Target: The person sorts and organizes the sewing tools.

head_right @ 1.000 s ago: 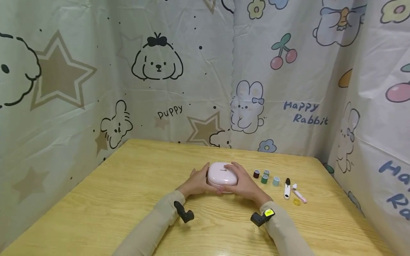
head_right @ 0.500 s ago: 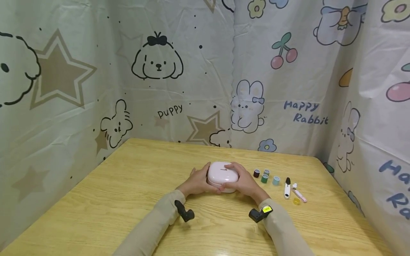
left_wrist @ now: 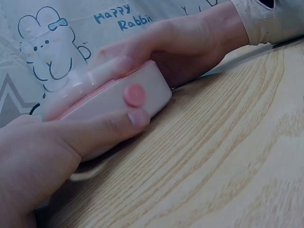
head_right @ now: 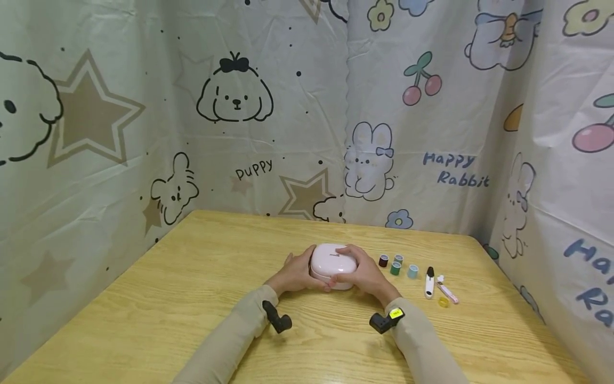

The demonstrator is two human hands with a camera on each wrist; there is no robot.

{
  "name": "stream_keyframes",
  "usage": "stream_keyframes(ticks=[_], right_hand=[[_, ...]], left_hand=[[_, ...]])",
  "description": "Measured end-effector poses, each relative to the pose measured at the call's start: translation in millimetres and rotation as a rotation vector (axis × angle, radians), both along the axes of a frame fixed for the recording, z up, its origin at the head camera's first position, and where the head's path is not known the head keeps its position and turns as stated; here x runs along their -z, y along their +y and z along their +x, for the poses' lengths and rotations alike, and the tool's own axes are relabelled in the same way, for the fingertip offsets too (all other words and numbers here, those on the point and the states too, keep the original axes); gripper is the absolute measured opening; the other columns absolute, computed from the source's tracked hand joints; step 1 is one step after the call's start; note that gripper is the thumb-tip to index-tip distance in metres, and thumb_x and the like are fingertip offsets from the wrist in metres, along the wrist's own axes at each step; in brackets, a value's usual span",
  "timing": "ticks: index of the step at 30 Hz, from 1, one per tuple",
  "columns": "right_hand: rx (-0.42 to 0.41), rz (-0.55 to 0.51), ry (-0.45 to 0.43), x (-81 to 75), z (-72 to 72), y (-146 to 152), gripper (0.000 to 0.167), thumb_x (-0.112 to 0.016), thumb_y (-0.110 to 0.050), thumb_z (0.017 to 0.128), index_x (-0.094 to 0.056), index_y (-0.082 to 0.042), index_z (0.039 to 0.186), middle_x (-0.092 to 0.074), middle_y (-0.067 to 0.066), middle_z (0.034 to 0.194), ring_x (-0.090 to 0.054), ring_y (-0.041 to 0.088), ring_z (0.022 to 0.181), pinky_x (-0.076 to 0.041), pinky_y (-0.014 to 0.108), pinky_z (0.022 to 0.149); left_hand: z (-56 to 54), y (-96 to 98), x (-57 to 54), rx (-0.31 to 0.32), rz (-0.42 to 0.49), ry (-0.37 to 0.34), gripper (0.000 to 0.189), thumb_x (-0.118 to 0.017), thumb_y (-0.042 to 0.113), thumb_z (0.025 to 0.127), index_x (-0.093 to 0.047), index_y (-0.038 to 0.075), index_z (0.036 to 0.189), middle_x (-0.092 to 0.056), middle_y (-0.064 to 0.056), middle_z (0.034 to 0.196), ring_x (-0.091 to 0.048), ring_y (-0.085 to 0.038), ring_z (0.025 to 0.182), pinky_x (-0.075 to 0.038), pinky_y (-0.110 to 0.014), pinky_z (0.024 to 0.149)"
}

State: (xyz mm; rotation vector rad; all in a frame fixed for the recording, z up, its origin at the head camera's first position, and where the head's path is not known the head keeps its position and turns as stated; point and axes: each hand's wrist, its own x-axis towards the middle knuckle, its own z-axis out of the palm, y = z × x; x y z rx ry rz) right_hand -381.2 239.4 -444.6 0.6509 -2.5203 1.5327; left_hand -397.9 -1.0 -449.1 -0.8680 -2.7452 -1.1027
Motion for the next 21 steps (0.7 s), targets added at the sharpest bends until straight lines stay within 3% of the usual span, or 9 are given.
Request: stream_keyframes(ticks=[6,21], right_hand=[[-0.022,-0.054,-0.01,-1.1,-1.5,-4.3,0.059,-0.083,-0.018,0.088,-0.059,-0.006,0.14,-0.055,0.021,0.14,-0.055,0.034,0.119,-0.045,0.044,0.097],[-0.024,-0.118,-0.071,0.5,-0.1,-4.4,0.058,-0.076,-0.019,0.095,-0.053,-0.006,0.146,-0.053,0.02,0.143,-0.05,0.034,0.125,-0.038,0.047,0.106]], left_hand=[[1.3,-1.2,1.2,0.023,0.023,-0.001,0.111,-0.093,0.059,0.068,-0.039,0.016,0.155,-0.057,0.004,0.146,-0.05,-0.019,0.135,-0.002,-0.07,0.116],[-1.8,0.1,4.0,0.024,0.038,-0.011,0.114,-0.092,0.062,0.067,-0.038,0.018,0.156,-0.057,0.005,0.146,-0.051,-0.022,0.135,-0.002,-0.07,0.115]])
